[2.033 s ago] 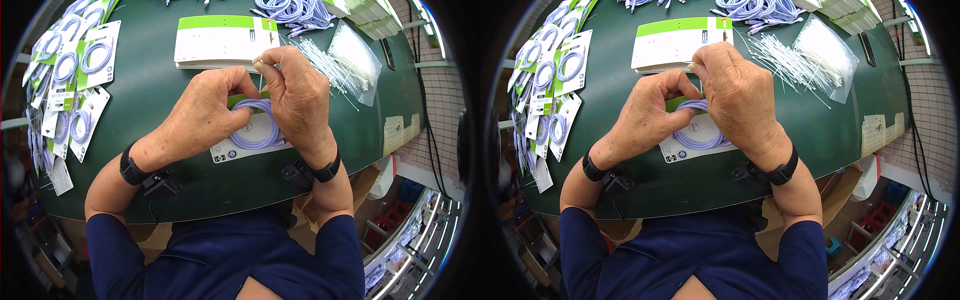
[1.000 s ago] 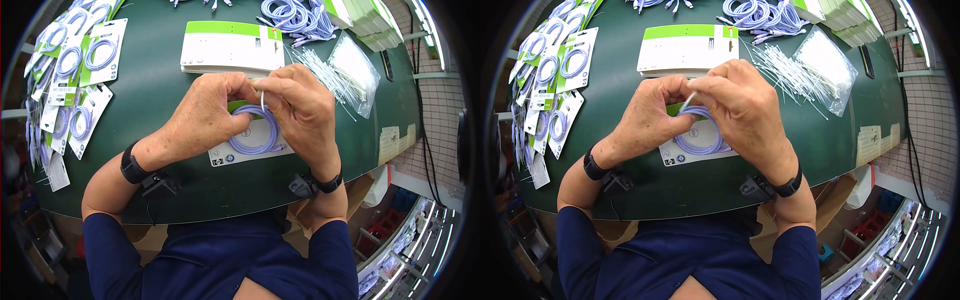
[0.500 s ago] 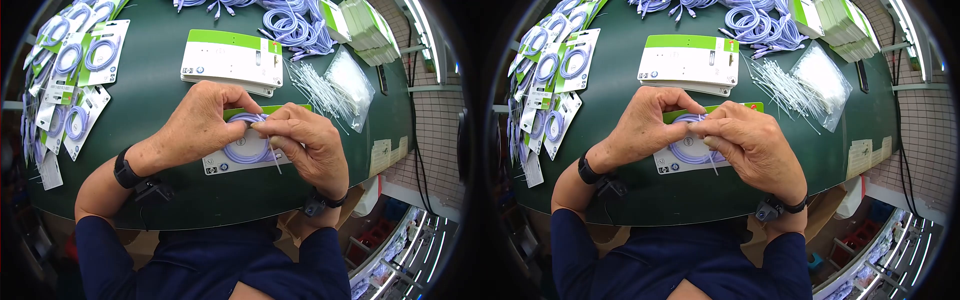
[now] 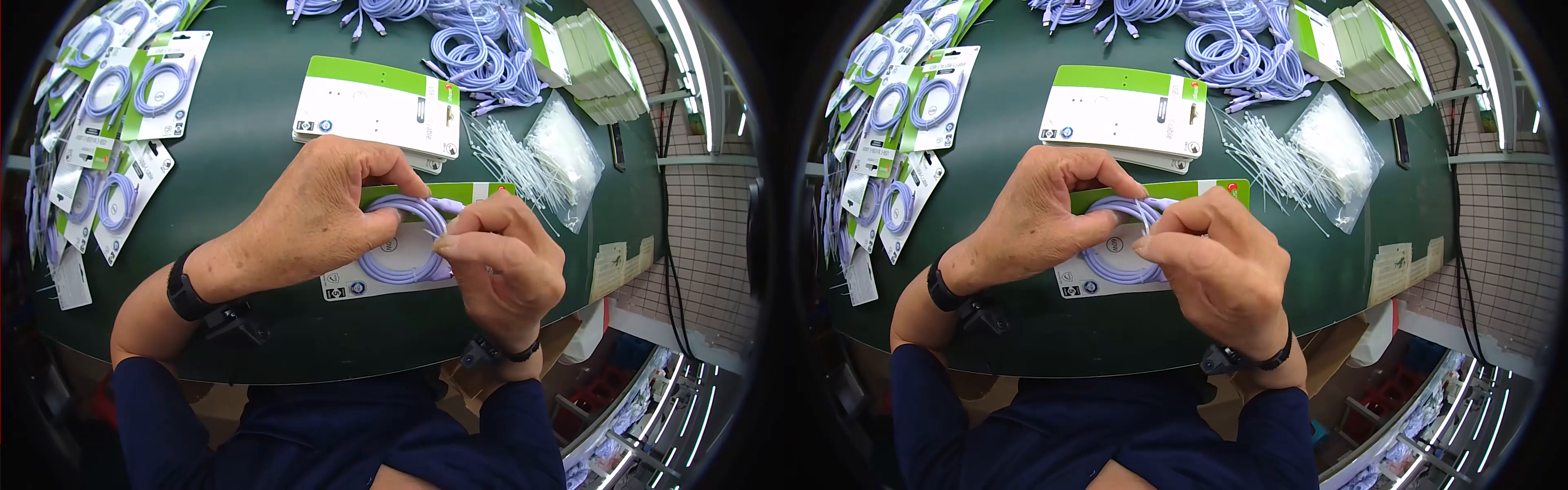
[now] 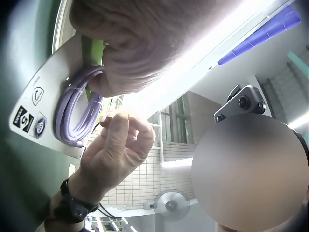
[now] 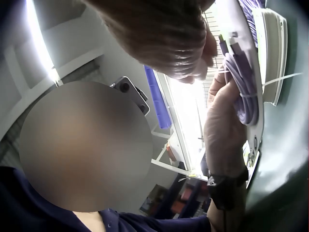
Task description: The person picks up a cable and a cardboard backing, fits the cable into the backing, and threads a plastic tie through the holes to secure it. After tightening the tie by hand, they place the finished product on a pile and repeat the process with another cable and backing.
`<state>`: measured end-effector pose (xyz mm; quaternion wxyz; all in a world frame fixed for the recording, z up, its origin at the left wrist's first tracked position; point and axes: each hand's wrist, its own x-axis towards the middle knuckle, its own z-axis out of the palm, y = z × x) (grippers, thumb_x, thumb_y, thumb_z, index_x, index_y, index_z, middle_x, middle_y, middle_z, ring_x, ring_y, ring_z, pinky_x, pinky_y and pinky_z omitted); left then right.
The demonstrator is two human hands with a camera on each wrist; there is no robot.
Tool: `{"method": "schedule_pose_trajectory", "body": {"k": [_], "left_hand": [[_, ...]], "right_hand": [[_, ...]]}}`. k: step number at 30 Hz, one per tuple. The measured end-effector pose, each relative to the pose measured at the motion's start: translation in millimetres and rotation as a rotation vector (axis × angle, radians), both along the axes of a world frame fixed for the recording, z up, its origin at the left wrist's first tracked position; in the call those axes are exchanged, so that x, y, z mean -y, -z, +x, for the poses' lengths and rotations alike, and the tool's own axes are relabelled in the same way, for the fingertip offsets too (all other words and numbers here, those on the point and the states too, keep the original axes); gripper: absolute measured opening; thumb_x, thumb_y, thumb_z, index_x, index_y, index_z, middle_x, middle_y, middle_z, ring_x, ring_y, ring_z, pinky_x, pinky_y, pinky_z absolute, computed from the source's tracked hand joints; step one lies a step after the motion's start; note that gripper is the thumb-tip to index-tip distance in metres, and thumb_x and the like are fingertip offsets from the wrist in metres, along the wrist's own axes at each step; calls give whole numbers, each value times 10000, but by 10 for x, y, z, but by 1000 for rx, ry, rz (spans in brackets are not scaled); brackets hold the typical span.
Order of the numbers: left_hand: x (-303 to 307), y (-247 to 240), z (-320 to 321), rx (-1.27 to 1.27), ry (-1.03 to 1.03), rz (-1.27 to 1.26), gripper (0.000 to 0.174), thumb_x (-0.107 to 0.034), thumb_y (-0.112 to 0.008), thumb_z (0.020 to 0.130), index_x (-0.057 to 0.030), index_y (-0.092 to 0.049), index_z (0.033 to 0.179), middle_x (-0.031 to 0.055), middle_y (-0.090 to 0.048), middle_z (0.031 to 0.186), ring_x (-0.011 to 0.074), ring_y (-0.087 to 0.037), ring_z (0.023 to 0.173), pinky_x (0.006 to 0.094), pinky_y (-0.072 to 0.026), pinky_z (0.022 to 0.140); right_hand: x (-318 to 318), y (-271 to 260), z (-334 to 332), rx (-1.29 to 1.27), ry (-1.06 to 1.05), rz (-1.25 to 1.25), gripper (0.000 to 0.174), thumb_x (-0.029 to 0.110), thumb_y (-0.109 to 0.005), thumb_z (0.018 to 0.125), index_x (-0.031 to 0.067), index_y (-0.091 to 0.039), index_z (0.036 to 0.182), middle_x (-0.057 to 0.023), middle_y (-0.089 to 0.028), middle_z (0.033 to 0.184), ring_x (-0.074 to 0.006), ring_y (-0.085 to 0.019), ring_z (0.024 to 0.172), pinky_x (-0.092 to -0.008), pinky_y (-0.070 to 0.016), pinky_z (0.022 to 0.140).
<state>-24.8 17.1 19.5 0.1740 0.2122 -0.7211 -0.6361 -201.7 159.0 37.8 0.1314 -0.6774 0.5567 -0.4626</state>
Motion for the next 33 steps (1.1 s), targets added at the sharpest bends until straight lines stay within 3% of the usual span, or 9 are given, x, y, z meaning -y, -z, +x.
{"method": "schedule_pose_trajectory", "body": {"k": [3,7,11,15,28,33], "left_hand": [[0,-8,10,19,2,-5,270,68,-645,822,58,-757,1067,115,-785,1058,147,-735,1037,304,-588,994],[0,-45,29,-1,1,-9,261,70,-642,820,59,-756,1054,113,-784,1042,147,-737,1019,298,-594,972],[10,-57,40,-22,2,-25,258,72,-644,814,59,-756,1047,111,-782,1026,148,-739,1007,292,-597,956],[23,-51,50,-12,7,-55,252,67,-652,810,58,-756,1040,110,-782,1020,148,-740,993,293,-598,951],[48,-66,62,-48,28,-20,243,56,-677,800,46,-759,1028,111,-781,1009,149,-741,959,299,-594,950],[45,-39,55,-56,16,-27,233,47,-687,800,39,-760,1021,107,-782,990,151,-740,953,297,-589,936]], "right_hand": [[13,57,1,-133,-6,-187,301,-88,-846,691,89,-741,911,-59,-706,926,-207,-646,755,-312,-517,638],[-3,99,45,-133,3,-225,313,-83,-849,659,101,-719,877,-51,-705,937,-213,-625,769,-310,-498,636],[-15,56,64,-223,29,-215,366,-76,-855,771,158,-635,947,-57,-708,918,-204,-626,766,-320,-483,652],[-11,110,44,-133,20,-232,304,-64,-858,668,121,-708,857,-45,-733,972,-201,-610,790,-308,-502,661],[28,128,31,-166,21,-222,268,-58,-859,674,102,-711,829,-40,-756,958,-197,-590,795,-307,-478,656],[85,144,39,-205,13,-204,288,-57,-865,700,99,-737,906,-39,-744,918,-197,-584,743,-308,-458,622]]}}
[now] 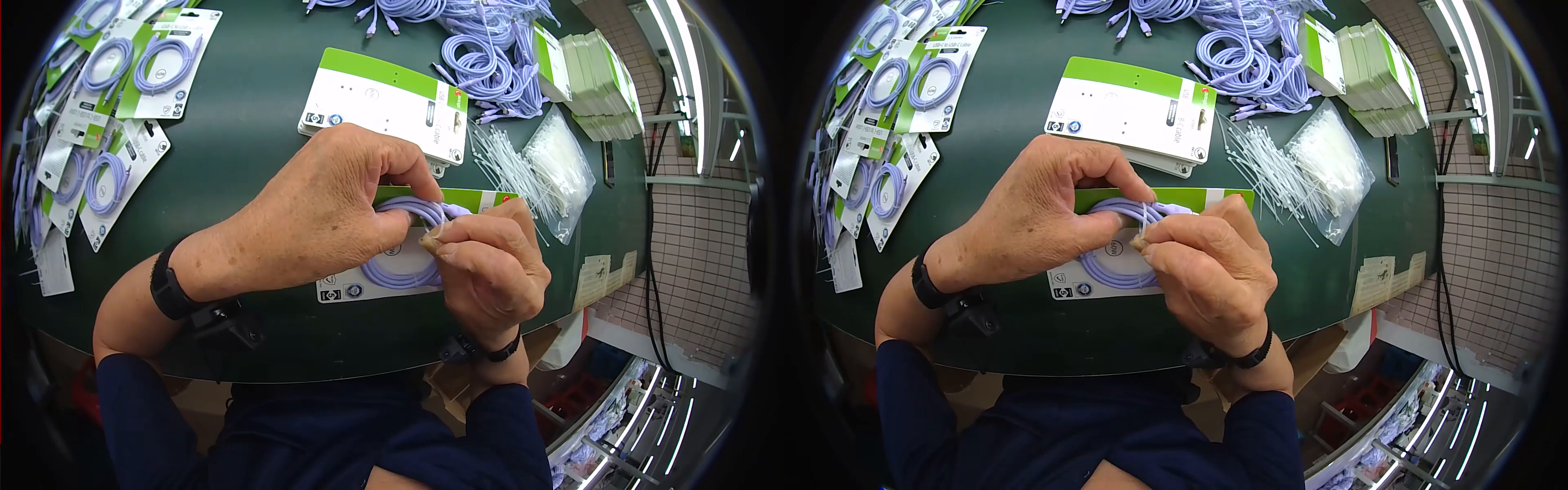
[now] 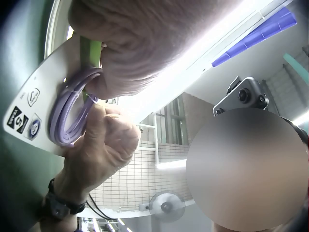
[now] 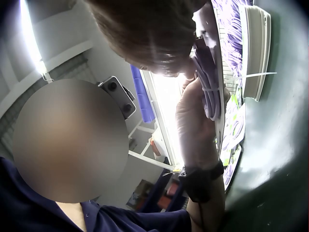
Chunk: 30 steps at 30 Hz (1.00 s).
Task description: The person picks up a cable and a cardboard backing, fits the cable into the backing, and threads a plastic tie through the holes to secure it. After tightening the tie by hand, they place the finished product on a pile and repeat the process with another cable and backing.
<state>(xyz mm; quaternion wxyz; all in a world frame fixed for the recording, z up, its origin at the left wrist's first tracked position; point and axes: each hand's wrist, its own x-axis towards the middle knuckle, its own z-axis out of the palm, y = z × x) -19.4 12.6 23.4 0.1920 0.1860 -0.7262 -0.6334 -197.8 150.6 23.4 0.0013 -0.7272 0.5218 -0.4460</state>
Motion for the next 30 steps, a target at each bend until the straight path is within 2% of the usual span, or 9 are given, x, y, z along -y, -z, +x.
{"method": "schedule_pose_trajectory", "body": {"k": [11,14,17,19,22,24,25,27,30], "left_hand": [[-24,15,-7,8,0,-96,214,26,-721,802,19,-767,1011,96,-784,952,146,-734,922,296,-576,856],[24,-53,6,101,17,-132,216,42,-707,807,27,-765,1015,96,-786,974,148,-734,943,291,-577,897],[55,-15,19,-88,-48,-77,253,34,-667,809,40,-772,1039,136,-789,949,140,-716,838,283,-563,774],[65,-97,39,-72,-26,-47,261,41,-659,815,42,-771,1052,128,-790,968,134,-718,868,278,-568,801],[53,-198,43,-49,9,34,279,57,-644,827,47,-767,1077,112,-793,1006,121,-722,928,269,-577,855],[21,-198,35,-101,13,64,280,68,-651,835,49,-764,1091,103,-791,1020,120,-721,984,272,-580,904],[12,-199,33,-128,15,80,281,74,-655,840,51,-762,1098,99,-790,1027,119,-720,1012,274,-581,928],[6,-205,37,-125,22,51,281,76,-662,840,48,-762,1100,98,-790,1032,125,-721,1022,277,-580,941],[-13,-210,50,-132,3,20,282,82,-676,839,43,-763,1104,95,-789,1043,135,-725,1043,284,-579,967]], "right_hand": [[-5,-138,3,-215,-32,110,386,-71,-860,774,73,-770,1121,-55,-729,855,-181,-594,658,-296,-450,580],[-23,-130,-65,144,10,108,348,-81,-826,823,24,-740,1143,-73,-736,892,-143,-601,674,-263,-476,593],[-78,-116,-375,417,202,-125,268,-41,-771,906,-22,-700,1164,-123,-741,993,-106,-649,766,-230,-516,652],[-90,-58,-472,589,301,-148,246,-20,-755,928,-25,-693,1166,-134,-741,1025,-114,-667,802,-231,-525,673],[-2,48,-545,858,218,230,248,132,-696,1022,-28,-687,1212,-142,-737,1028,-136,-693,857,-234,-543,712],[52,117,-559,490,-180,253,392,274,-632,1079,-4,-635,1356,-125,-725,1137,-156,-709,937,-259,-582,793],[20,228,-491,495,-171,235,392,274,-632,1079,-4,-635,1356,-125,-725,1137,-156,-709,937,-259,-582,793],[-87,516,-292,1530,-463,626,516,369,-601,1092,26,-554,1473,-111,-686,1274,-174,-713,1032,-315,-603,885],[-210,667,-317,1689,-556,726,557,371,-620,1084,39,-506,1516,-104,-653,1338,-197,-706,1084,-335,-602,919]]}}
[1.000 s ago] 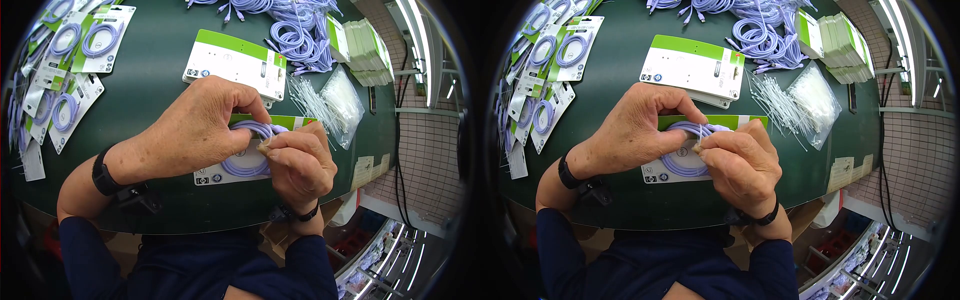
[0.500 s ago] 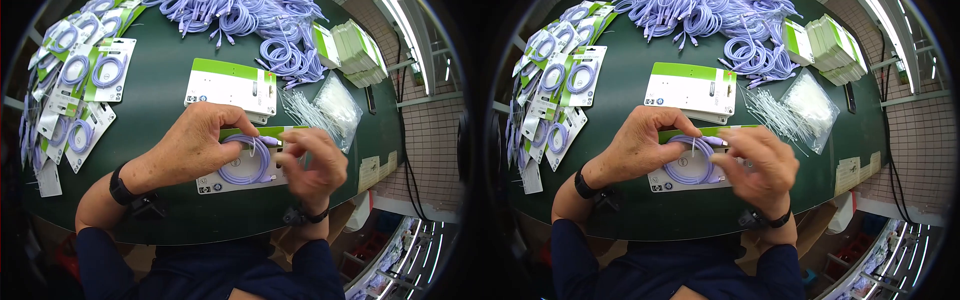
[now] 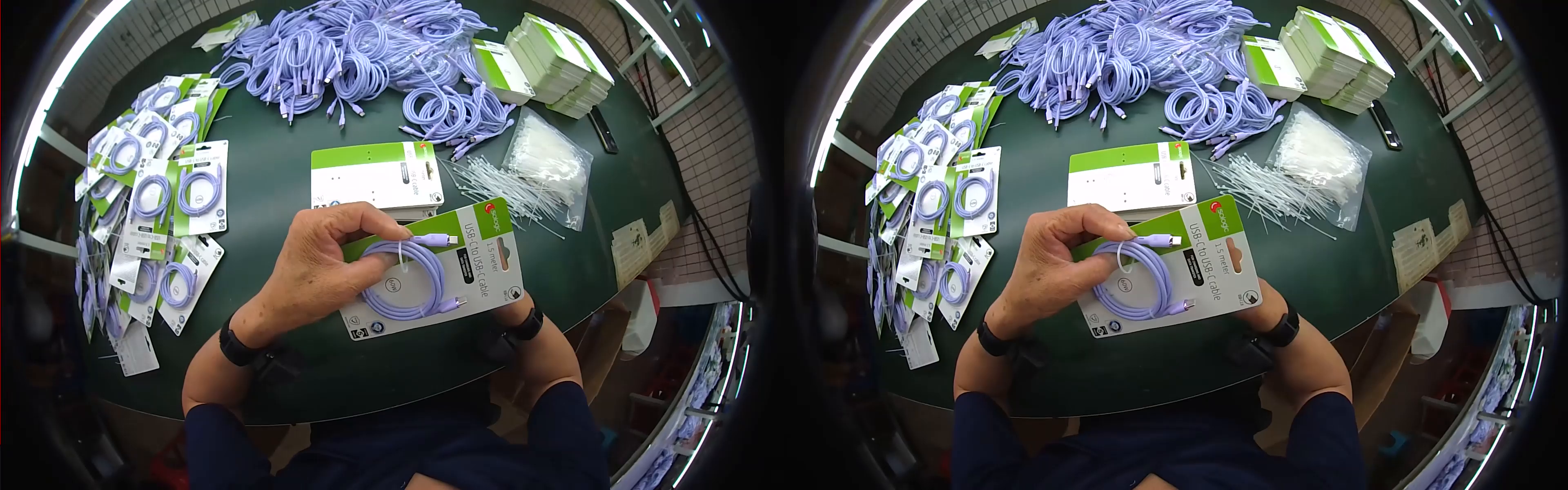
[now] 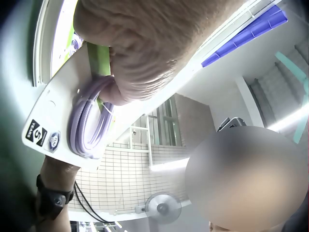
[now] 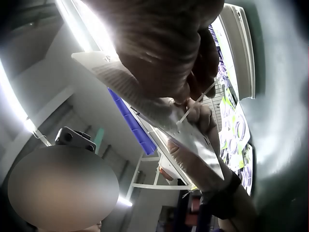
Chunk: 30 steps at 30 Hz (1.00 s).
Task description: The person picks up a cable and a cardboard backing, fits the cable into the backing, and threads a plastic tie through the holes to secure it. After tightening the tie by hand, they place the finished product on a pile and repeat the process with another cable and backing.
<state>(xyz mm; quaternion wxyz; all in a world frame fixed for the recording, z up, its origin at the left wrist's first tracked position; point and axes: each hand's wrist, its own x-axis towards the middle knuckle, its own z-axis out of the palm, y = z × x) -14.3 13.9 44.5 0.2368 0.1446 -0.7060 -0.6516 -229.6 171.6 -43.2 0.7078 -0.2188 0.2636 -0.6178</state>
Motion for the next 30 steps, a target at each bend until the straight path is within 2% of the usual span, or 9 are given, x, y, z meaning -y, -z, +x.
{"method": "schedule_pose_trajectory", "body": {"k": [2,6,9,10,13,17,20,23,30], "left_hand": [[-7,2,13,28,17,-20,296,113,-642,830,44,-742,1100,95,-763,1090,148,-713,1058,305,-564,998],[-27,-10,16,71,39,-66,314,133,-635,809,34,-738,1089,97,-758,1089,162,-717,1045,312,-566,979],[-51,0,12,57,68,-133,323,135,-650,794,20,-746,1080,102,-765,1058,175,-730,1010,310,-577,939],[-61,1,2,26,93,-186,327,134,-660,786,12,-751,1075,106,-768,1038,185,-738,986,310,-584,915],[-93,13,-34,13,122,-295,314,127,-694,778,-6,-759,1055,113,-771,1006,207,-751,936,313,-596,872],[-105,120,-72,10,100,-496,265,95,-765,778,-29,-759,1012,118,-769,974,238,-756,866,328,-607,797],[-94,218,-73,-42,99,-654,238,55,-815,779,-40,-753,988,117,-763,964,245,-747,823,340,-605,725],[-90,246,-100,-96,78,-1014,232,-17,-852,762,-50,-734,959,97,-743,924,234,-713,757,354,-567,621],[-146,353,-137,-102,49,-1122,243,-37,-850,755,-59,-725,962,78,-707,914,233,-674,716,344,-532,589]], "right_hand": [[-17,-9,-6,83,-50,34,581,372,-630,1080,46,-482,1537,-100,-637,1370,-209,-702,1110,-344,-601,936],[51,-141,4,15,39,98,509,366,-681,1039,48,-596,1428,-95,-689,1248,-183,-706,1028,-313,-591,854],[350,-242,-170,-1134,87,-606,306,260,-739,972,45,-709,1188,-67,-714,1013,-160,-686,844,-276,-543,700],[383,-282,-191,-1133,89,-602,306,260,-739,972,45,-709,1188,-67,-714,1013,-160,-686,844,-276,-543,700],[395,-391,-190,-1404,273,-565,113,66,-760,843,30,-694,927,-44,-649,783,-152,-609,665,-288,-467,579],[436,-360,-249,-1490,364,-635,130,-61,-693,757,30,-646,837,-34,-584,703,-161,-568,592,-293,-447,543],[397,-404,-279,-1484,345,-590,141,-80,-667,730,34,-625,802,-39,-563,687,-168,-557,587,-299,-445,545],[399,-408,-278,-1473,332,-567,143,-86,-652,718,37,-609,776,-41,-547,676,-174,-550,583,-302,-444,545],[415,-338,-298,-1496,378,-583,132,-76,-645,724,37,-584,755,-44,-531,666,-186,-544,582,-307,-440,541]]}}
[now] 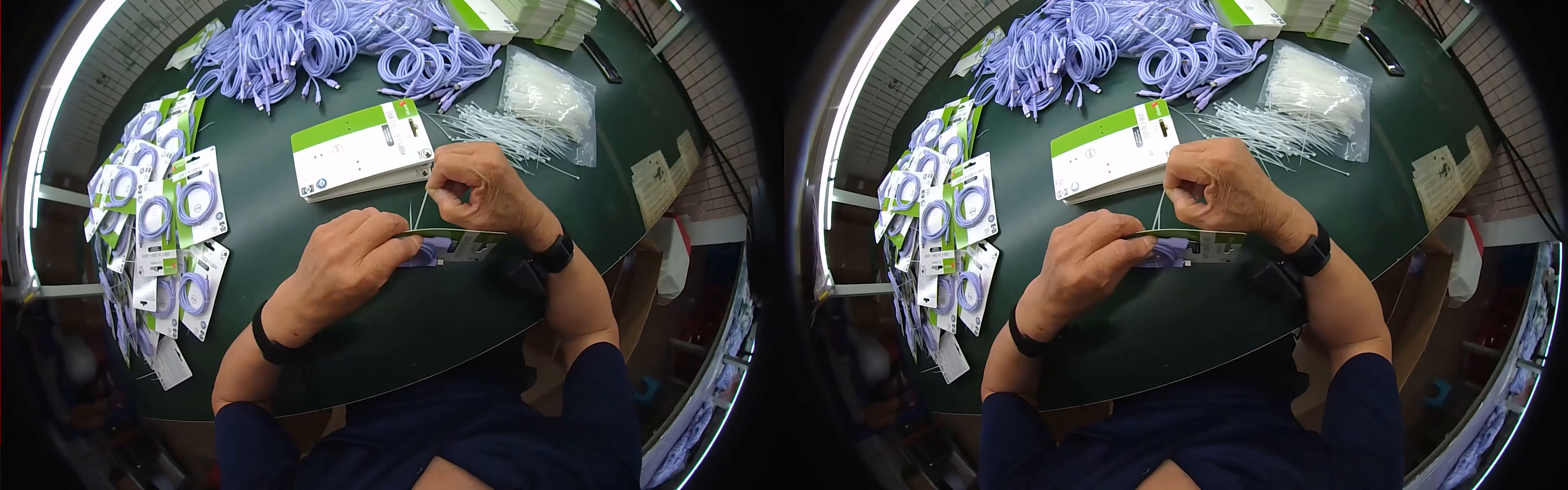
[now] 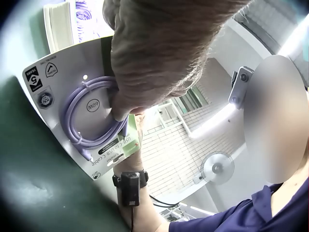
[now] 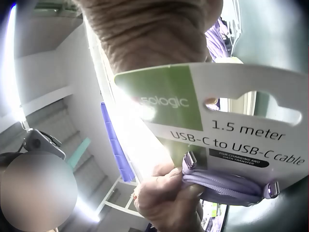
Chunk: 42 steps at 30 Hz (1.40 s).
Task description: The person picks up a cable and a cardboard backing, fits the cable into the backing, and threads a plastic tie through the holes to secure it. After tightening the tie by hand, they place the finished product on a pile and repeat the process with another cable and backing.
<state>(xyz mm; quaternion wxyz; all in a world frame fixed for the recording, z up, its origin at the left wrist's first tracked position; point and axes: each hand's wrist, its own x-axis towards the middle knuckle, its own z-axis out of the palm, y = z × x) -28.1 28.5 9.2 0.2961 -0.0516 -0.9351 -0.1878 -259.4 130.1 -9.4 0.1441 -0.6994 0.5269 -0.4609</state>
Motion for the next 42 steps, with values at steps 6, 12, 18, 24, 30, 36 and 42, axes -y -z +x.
{"method": "schedule_pose_trajectory", "body": {"k": [6,12,18,24,30,36,42], "left_hand": [[-52,-34,1,34,-11,-82,219,-30,-822,774,-54,-722,967,79,-688,909,243,-669,712,348,-534,584],[-81,27,146,115,-4,-43,225,-28,-797,767,-52,-732,981,80,-678,897,244,-668,723,349,-542,597],[-76,-199,170,-81,-2,-168,267,-37,-810,744,-71,-759,1004,73,-697,927,228,-690,759,334,-546,630],[-124,34,91,-112,11,-164,245,-81,-814,754,-92,-757,992,43,-685,932,198,-675,767,320,-518,622],[-118,46,106,-66,42,-24,287,-66,-887,733,-94,-754,985,52,-720,904,218,-709,768,326,-542,647],[-171,24,82,-37,-37,97,327,-95,-926,726,-77,-731,987,64,-727,885,237,-693,734,338,-519,625],[-207,-51,50,55,-97,125,323,-111,-893,727,-80,-726,1002,32,-681,846,230,-657,723,344,-496,646]], "right_hand": [[-19,7,-10,-53,50,30,112,-55,-662,763,33,-592,762,-40,-553,677,-152,-553,595,-310,-442,552],[-122,-152,-122,143,128,145,68,-1,-692,844,24,-643,806,-22,-621,717,-99,-579,633,-271,-467,592],[-148,-377,-49,680,-82,541,127,103,-721,942,-22,-728,965,-33,-715,833,-87,-649,732,-232,-512,667],[-159,-215,34,402,-337,791,168,136,-733,953,-17,-750,1021,-48,-740,872,-87,-675,779,-236,-530,698],[-45,-196,186,543,-333,759,190,174,-749,971,-14,-743,997,-28,-736,847,-81,-674,722,-226,-540,658],[-67,-125,166,581,-312,776,189,175,-731,1004,-6,-716,950,-10,-717,792,-82,-660,670,-229,-538,612],[-54,-64,173,421,-258,585,224,168,-727,1009,9,-658,868,-38,-702,739,-74,-680,688,-242,-545,617]]}}
